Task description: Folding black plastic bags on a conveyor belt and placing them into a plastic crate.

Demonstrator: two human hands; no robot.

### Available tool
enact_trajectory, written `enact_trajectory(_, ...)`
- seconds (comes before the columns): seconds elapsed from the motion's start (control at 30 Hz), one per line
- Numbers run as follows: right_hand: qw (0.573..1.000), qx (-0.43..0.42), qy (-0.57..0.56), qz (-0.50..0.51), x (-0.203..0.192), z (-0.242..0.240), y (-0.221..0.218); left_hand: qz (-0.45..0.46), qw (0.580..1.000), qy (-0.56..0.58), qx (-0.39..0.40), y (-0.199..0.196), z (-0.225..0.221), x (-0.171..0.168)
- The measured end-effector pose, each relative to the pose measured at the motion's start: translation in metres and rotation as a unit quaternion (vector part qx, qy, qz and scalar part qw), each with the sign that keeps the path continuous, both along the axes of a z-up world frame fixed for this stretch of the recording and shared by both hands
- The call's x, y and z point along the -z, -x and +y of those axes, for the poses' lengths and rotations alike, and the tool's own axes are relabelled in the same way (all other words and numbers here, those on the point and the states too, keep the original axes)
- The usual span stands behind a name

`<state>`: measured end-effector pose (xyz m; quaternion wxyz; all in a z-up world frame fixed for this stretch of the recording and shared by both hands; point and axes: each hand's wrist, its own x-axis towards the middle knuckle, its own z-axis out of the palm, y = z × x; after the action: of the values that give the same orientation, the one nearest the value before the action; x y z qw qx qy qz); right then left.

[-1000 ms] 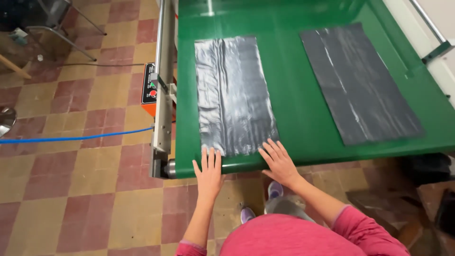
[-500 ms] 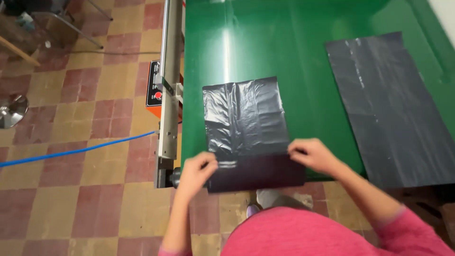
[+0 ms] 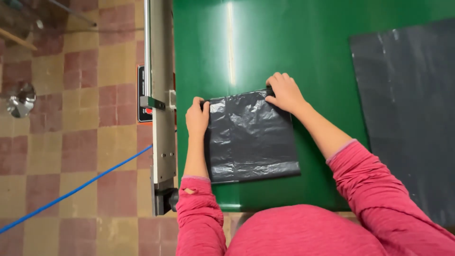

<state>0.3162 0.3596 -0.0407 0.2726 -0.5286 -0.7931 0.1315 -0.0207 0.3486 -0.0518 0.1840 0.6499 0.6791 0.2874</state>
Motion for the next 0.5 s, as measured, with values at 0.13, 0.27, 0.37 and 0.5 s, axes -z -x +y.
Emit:
enact_trajectory(0.13, 0.991, -0.006, 0.109, -0.084, -0.001, 0.008, 0.011, 0.178, 0.972, -0.156, 0.012, -0.031, -0.042, -0.045)
enact_trajectory(0.27, 0.991, -0.011, 0.054, -0.123, -0.022, -0.011, 0.023, -0.065, 0.992, 0.093, 0.048, -0.046, -0.09, -0.023)
enact_trajectory(0.37, 0.999, -0.031, -0.001, 0.016, -0.055, -0.076, 0.033, -0.456, 0.849, 0.262, 0.056, -0.013, -0.124, 0.022)
enact_trajectory(0.5, 0.994, -0.027, -0.1, 0.042, -0.089, -0.181, 0.04, -0.652, 0.701, 0.283, 0.059, 0.011, -0.141, -0.013)
